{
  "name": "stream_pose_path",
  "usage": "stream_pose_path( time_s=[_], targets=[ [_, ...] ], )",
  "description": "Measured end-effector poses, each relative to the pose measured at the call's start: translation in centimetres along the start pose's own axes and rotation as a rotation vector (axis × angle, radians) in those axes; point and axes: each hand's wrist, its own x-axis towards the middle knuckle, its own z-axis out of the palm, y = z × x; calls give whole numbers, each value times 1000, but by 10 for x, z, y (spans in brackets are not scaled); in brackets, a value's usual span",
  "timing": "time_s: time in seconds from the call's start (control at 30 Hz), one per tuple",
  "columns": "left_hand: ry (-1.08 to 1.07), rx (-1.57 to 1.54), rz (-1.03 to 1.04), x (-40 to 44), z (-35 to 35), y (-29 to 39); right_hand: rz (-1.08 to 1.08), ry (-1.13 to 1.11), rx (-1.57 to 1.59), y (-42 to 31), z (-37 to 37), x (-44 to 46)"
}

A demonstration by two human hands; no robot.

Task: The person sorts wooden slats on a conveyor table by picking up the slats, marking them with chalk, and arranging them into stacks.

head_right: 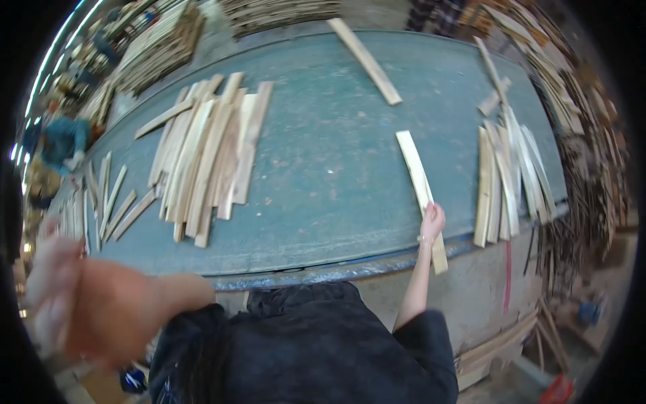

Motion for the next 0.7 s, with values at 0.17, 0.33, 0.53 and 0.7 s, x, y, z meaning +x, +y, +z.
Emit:
stream_pose_path(
  time_s=[0.17,0.33,0.53,0.7],
  targets=[
    [-139,171,-1176,-139,11,-63,82,-157,133,-75,17,-99],
    [-791,280,-1495,-329,18,-51,352,-378,365,-148,46,-179],
    [-913,-678,-1858,-369,63,16,244,-351,424,-181,73,-177],
    [-901,-660,-1612,-368,111,46,25,-543,424,-192,95,-126]
  ],
)
